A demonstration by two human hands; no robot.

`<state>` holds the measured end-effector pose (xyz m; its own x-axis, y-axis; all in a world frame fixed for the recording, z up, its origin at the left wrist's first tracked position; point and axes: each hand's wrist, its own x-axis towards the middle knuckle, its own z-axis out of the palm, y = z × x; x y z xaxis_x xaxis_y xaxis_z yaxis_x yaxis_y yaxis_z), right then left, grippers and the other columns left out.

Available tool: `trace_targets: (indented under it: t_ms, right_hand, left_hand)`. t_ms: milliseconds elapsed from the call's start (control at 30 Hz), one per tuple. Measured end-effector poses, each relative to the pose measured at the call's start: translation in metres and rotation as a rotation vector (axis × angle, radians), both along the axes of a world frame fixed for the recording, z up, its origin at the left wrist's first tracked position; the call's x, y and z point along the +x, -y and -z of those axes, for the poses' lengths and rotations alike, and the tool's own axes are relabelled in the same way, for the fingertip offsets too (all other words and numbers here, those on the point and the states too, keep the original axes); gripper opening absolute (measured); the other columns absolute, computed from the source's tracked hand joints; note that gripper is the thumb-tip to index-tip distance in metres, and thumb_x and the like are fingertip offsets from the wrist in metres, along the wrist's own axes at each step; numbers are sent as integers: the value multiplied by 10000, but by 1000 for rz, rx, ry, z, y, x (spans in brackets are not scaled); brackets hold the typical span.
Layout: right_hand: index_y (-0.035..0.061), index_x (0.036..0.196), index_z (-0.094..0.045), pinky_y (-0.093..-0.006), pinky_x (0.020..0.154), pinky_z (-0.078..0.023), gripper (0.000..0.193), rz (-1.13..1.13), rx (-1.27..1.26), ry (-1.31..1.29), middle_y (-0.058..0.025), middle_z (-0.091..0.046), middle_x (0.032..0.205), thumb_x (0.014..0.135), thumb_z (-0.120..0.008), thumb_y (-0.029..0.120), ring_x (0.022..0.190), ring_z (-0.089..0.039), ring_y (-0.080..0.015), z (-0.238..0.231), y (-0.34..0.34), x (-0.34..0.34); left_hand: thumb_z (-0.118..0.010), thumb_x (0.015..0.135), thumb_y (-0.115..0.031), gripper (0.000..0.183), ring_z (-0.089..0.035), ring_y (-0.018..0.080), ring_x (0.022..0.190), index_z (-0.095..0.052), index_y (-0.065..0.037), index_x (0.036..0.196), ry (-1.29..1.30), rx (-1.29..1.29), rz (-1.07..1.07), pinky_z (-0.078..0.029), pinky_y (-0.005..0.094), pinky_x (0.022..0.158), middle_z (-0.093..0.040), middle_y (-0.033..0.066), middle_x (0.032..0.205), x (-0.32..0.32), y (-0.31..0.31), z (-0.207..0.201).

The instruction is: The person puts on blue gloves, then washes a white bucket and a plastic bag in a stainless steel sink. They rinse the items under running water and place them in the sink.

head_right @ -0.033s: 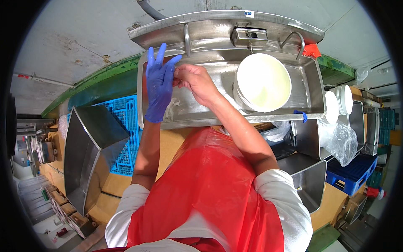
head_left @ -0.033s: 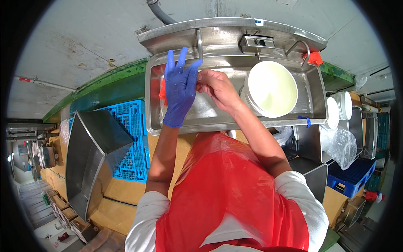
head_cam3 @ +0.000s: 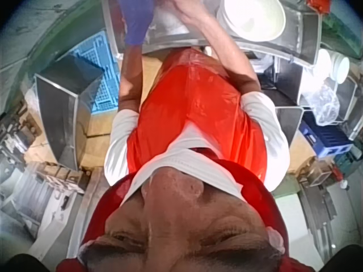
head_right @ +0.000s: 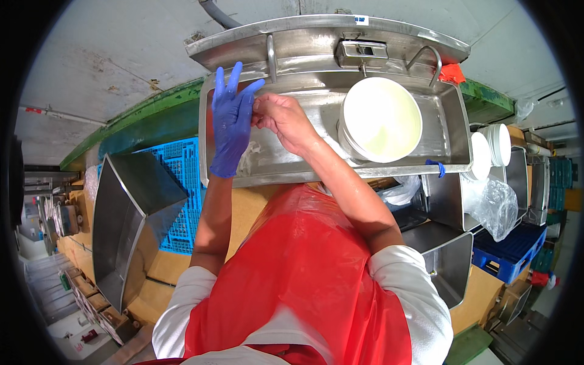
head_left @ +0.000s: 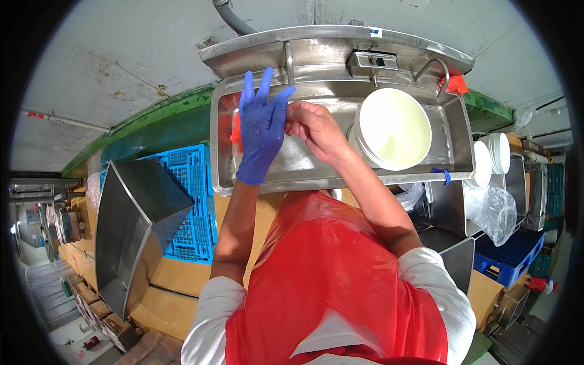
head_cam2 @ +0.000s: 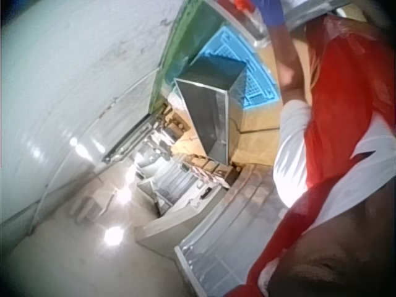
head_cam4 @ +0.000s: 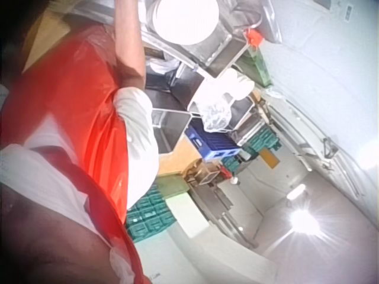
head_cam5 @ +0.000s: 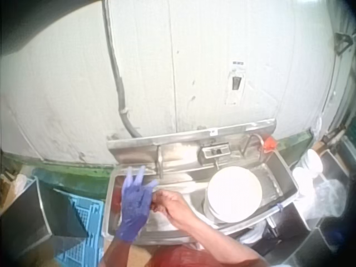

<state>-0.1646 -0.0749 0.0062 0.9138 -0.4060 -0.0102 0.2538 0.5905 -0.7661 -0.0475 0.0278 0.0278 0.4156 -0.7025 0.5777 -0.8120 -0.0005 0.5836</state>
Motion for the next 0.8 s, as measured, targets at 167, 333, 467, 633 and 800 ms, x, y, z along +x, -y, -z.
trace_targets:
  t_ms: [167, 333, 467, 633, 800]
  right_hand:
    - [-7, 922, -694, -257, 711, -489, 96, 163, -169, -72, -52, -698, 826, 940, -659, 81, 753, -638, -116, 2, -3, 9]
    - [1, 911, -685, -262, 678, -476, 60, 222, -433, -190, -22, -645, 789, 920, -657, 52, 746, -607, -101, -1, -3, 17]
    - [31, 948, -709, -288, 705, -503, 121, 410, -933, -260, -40, -684, 838, 906, -739, 140, 770, -640, -140, 2, 1, 17]
    - [71, 975, -728, -369, 742, -544, 165, 330, -1406, 61, -83, -691, 974, 865, -788, 178, 893, -662, -270, -8, -32, 17]
    - [64, 949, -707, -420, 769, -537, 108, 346, -1515, -97, -101, -674, 962, 896, -739, 152, 880, -631, -325, 17, -41, 30]
  left_hand:
    - [-539, 1014, -232, 307, -320, 454, 1489, -773, -167, 1200, -20, -4, -41, -287, 529, 1177, -529, 139, 1532, 12, 11, 9]
    - [-577, 999, -319, 298, -434, 425, 1417, -785, -178, 1158, 18, 57, -193, -314, 569, 1132, -616, 127, 1437, 24, 17, 28]
    - [-646, 923, -556, 479, -495, 413, 1352, -781, -155, 1148, 344, 201, -461, -366, 577, 1080, -642, 138, 1382, 46, 25, 44]
    - [-702, 872, -597, 610, -598, 423, 1145, -714, -100, 1225, 433, 575, -477, -498, 567, 833, -599, 192, 1391, 38, 45, 58]
    - [-774, 803, -581, 850, -560, 415, 1227, -509, -128, 1472, 148, 619, -383, -511, 633, 907, -484, 199, 1507, 65, 64, 121]
